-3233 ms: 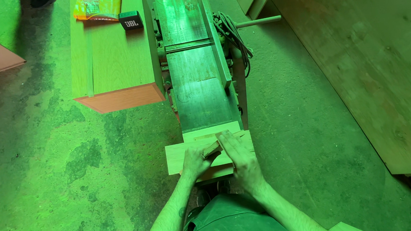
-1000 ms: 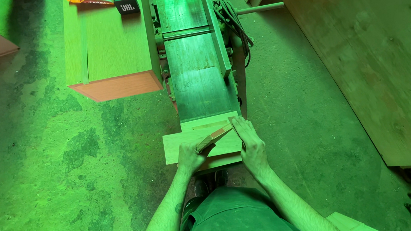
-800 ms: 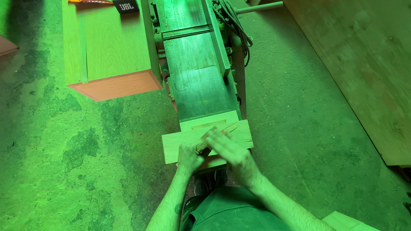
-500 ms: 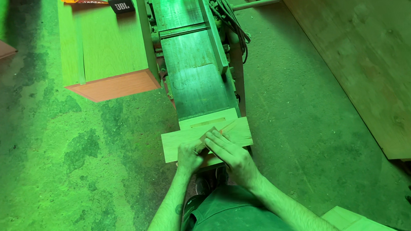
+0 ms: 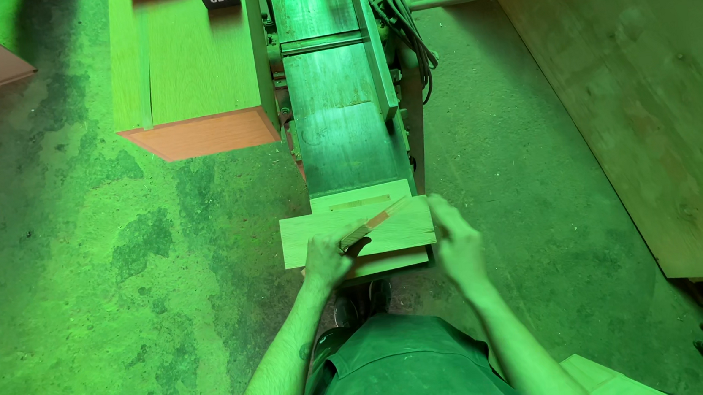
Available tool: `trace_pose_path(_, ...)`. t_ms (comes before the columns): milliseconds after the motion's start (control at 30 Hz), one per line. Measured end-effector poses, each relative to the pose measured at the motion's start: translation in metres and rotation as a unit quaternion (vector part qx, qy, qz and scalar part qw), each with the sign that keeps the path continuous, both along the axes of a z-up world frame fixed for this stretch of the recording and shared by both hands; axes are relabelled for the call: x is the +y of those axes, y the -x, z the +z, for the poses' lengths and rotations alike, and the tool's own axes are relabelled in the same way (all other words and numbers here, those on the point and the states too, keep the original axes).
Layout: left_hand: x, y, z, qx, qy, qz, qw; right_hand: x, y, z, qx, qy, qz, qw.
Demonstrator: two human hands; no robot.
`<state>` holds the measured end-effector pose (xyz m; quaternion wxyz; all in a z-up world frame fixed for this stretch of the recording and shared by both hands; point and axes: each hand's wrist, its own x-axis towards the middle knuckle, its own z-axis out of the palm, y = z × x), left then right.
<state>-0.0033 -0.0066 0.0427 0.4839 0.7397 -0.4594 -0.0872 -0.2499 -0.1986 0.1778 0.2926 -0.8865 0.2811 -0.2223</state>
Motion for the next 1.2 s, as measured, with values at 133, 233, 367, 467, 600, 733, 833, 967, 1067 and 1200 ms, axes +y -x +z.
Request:
trace_pose_path(133, -0.005, 0.000, 0.001, -0.139, -0.177, -0.006, 0.974, -0.020, 0.063, -0.015, 0.042, -0.329, -0.212, 0.919)
trace_pose_path(233, -0.028, 0.004, -0.016, -0.217, -0.278, -0.053, 0.934, -0.021, 0.104, -0.064, 0.064, -0.437, -0.298, 0.846)
trace_pose_path(367, -0.069, 0.024, -0.064, -0.286, -0.311, -0.079, 0.903, 0.027, 0.082, -0.032, -0.011, -0.503, -0.363, 0.784)
trace_pose_path(467, -0.087, 0.053, -0.074, -0.349, -0.298, -0.045, 0.887, 0.015, 0.086, -0.064, -0.005, -0.527, -0.351, 0.774)
trace_pose_path(600, -0.081, 0.080, -0.085, -0.395, -0.271, -0.030, 0.877, -0.006, 0.066, -0.025, 0.011, -0.566, -0.388, 0.727)
trace_pose_path(733, -0.057, 0.087, -0.096, -0.375, -0.311, -0.081, 0.870, -0.019, 0.079, -0.033, -0.007, -0.579, -0.404, 0.708)
trace_pose_path(833, -0.051, 0.087, -0.087, -0.340, -0.356, -0.123, 0.862, -0.036, 0.080, -0.062, 0.014, -0.606, -0.431, 0.669)
trace_pose_path(967, -0.036, 0.075, -0.042, -0.263, -0.345, -0.140, 0.890, -0.048, 0.071, -0.086, 0.012, -0.623, -0.422, 0.659)
trace_pose_path(1067, -0.004, 0.051, -0.021, -0.212, -0.322, -0.019, 0.923, -0.070, 0.078, -0.118, -0.005, -0.633, -0.385, 0.672)
trace_pose_path(1200, 0.061, 0.018, -0.048, -0.139, -0.337, 0.194, 0.911, -0.104, 0.060, -0.141, -0.072, -0.668, -0.360, 0.647)
